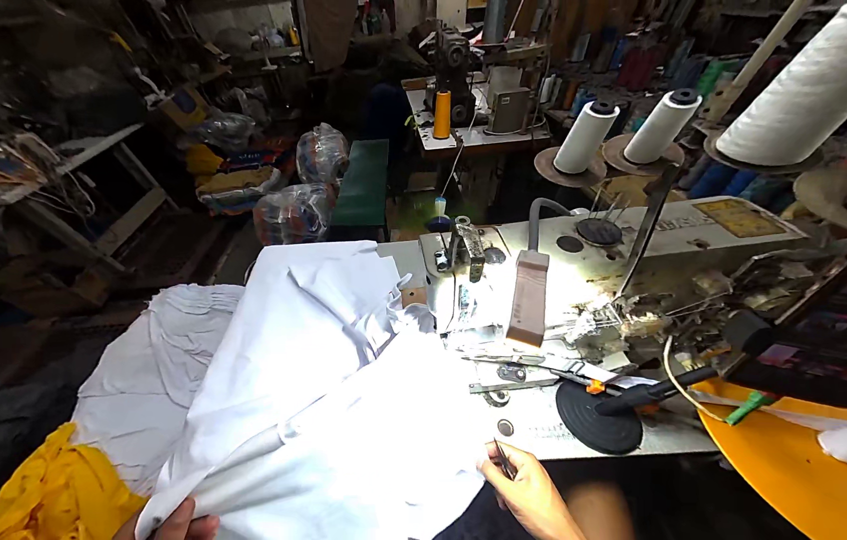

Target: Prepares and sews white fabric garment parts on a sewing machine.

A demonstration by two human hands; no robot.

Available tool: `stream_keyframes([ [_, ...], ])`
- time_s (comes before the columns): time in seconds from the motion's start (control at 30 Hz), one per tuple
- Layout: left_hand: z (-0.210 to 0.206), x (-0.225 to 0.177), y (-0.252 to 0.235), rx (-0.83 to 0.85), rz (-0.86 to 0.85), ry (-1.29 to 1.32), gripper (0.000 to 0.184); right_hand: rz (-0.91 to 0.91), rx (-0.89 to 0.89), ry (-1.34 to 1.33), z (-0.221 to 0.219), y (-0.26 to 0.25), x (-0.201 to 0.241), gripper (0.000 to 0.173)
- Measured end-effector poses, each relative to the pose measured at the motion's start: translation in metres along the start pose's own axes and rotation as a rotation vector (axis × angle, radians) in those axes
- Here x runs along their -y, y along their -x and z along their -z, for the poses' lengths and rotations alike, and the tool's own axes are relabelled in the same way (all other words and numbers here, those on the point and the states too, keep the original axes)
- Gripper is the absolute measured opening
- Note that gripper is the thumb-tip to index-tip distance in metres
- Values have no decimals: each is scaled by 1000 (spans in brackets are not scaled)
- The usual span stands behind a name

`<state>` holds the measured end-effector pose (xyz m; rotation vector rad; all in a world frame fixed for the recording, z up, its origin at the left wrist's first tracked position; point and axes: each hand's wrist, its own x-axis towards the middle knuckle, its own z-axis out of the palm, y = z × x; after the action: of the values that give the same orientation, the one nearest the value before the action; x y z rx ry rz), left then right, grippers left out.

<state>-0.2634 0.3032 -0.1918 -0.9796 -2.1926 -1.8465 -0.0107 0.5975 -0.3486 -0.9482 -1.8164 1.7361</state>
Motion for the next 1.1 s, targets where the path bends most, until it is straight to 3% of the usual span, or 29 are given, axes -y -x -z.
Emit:
stream_keyframes([
  [0.2, -17, -11, -48, -99, -295, -152, 13, 14, 27, 37, 2, -8, 12, 9],
  [0.27, -31, 0, -68, -94, -301, -179, 29, 15, 40, 32, 2, -8, 13, 9],
  [0.33, -48, 12, -73, -2, -190, -225, 58, 5, 46, 33, 3, -6, 14, 9],
  [0.37, -60, 15, -70, 22, -168, -249, 64, -3, 51, 36, 3, -5, 16, 10],
  [0.53, -141, -7, -62, 190, -248, -191, 44, -10, 54, 39, 4, 0, 18, 14],
  [0.63, -197, -11, -96, 292, -230, -248, 52, -11, 62, 30, 5, -4, 14, 15],
  [0.7, -225, 6, -127, 486, -163, -321, 58, -14, 62, 25, 4, -5, 13, 15],
  [0.77, -237, 23, -143, 555, -215, -337, 39, -23, 57, 18, 3, -3, 14, 14],
  [0.87, -223, 12, -116, 353, -560, -340, 20, -13, 27, -1, 2, -3, 12, 14],
  [0.93, -207, -1, -71, 329, -742, -440, 17, -16, 8, -34, -2, -2, 7, 14],
  [1.1, -211, 14, 23, 506, -804, -646, 21, -18, -4, -66, -4, -6, 7, 15],
])
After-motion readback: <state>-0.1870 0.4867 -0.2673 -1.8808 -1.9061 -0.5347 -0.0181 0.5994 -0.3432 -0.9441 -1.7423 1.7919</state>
